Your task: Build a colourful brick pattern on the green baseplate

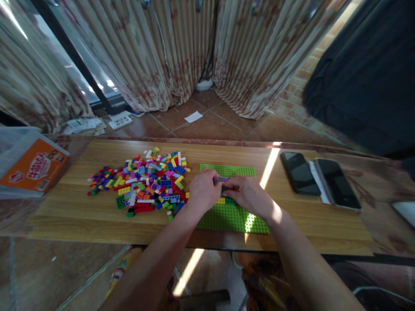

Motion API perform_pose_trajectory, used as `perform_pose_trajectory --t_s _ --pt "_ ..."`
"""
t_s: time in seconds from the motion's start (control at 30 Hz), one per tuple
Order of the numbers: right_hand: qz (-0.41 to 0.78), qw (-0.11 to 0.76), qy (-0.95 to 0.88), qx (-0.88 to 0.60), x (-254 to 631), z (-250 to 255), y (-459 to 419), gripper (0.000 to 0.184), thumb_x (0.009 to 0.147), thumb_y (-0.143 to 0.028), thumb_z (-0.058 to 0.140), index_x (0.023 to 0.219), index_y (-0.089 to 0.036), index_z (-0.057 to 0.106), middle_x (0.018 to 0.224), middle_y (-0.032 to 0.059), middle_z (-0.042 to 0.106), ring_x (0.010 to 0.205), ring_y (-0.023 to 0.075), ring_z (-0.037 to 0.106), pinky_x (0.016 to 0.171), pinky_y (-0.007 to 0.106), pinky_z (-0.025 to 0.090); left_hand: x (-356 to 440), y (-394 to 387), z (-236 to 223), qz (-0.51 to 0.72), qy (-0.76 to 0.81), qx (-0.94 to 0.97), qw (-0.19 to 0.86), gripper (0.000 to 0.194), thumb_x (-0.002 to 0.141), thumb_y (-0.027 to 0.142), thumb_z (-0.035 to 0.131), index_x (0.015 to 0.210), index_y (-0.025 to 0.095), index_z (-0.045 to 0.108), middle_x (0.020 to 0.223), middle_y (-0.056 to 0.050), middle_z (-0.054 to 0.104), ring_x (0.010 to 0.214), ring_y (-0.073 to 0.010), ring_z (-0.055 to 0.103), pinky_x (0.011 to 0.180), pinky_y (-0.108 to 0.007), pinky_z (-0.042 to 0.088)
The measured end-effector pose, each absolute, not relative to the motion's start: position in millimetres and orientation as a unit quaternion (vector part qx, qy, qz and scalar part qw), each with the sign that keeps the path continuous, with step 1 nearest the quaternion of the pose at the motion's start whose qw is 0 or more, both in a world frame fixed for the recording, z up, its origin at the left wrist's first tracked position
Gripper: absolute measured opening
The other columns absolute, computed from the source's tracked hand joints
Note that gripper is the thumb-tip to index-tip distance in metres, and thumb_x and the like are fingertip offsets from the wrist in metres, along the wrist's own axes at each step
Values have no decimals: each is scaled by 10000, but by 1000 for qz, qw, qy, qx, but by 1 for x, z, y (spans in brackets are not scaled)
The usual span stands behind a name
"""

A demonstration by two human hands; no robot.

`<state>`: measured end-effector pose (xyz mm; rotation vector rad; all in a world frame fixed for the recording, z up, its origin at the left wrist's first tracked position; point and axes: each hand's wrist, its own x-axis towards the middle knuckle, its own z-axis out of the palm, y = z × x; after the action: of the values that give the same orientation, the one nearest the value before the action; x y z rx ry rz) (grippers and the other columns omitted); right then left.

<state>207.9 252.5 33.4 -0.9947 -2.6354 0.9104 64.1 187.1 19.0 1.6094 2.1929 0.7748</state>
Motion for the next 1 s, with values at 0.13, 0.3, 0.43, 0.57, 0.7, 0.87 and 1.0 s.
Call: perform_pose_trajectory --t_s 0.13,0.3,0.43,0.57,0.7,0.87,1.0 --pt "307 90 -882 -348 206 34 250 130 773 -161 659 846 -221 748 799 13 706 745 162 621 696 261 442 65 186 13 283 760 569 134 55 782 171 593 826 178 624 895 -55 625 838 -202 604 756 -324 486" --pt "304 90 -878 -359 206 34 248 152 776 -172 646 871 -244 739 818 -1 725 745 164 640 692 260 451 61 183 11 300 735 590 148 73 802 186 569 864 183 606 910 -54 613 879 -203 595 787 -330 493" --pt "323 86 -877 -346 208 32 250 136 782 -219 632 870 -243 732 775 -7 718 713 164 641 646 257 456 57 181 16 304 719 594 196 156 761 213 629 912 174 620 938 -53 613 895 -201 597 805 -328 501" --pt "357 99 -864 -341 212 26 255 167 762 -260 640 900 -245 732 737 -12 703 654 153 631 589 247 459 57 181 17 301 722 585 215 244 692 222 694 922 173 631 951 -49 612 883 -205 598 814 -337 509" --pt "373 87 -859 -339 215 20 259 227 773 -282 621 973 -245 722 736 -13 703 632 157 631 593 268 480 59 181 15 307 722 585 204 263 701 230 693 950 171 635 970 -61 618 908 -221 601 842 -359 509" --pt "403 81 -849 -332 217 16 263 247 776 -289 624 999 -242 718 797 0 736 683 179 672 621 284 514 59 180 12 306 717 593 203 284 711 240 693 982 176 637 1003 -71 619 957 -236 600 875 -374 504" --pt "427 97 -831 -343 218 17 265 264 778 -304 638 1024 -254 718 852 -1 759 754 197 704 671 287 543 59 177 8 323 706 601 191 276 725 253 684 985 177 636 995 -73 623 965 -234 600 883 -372 501"
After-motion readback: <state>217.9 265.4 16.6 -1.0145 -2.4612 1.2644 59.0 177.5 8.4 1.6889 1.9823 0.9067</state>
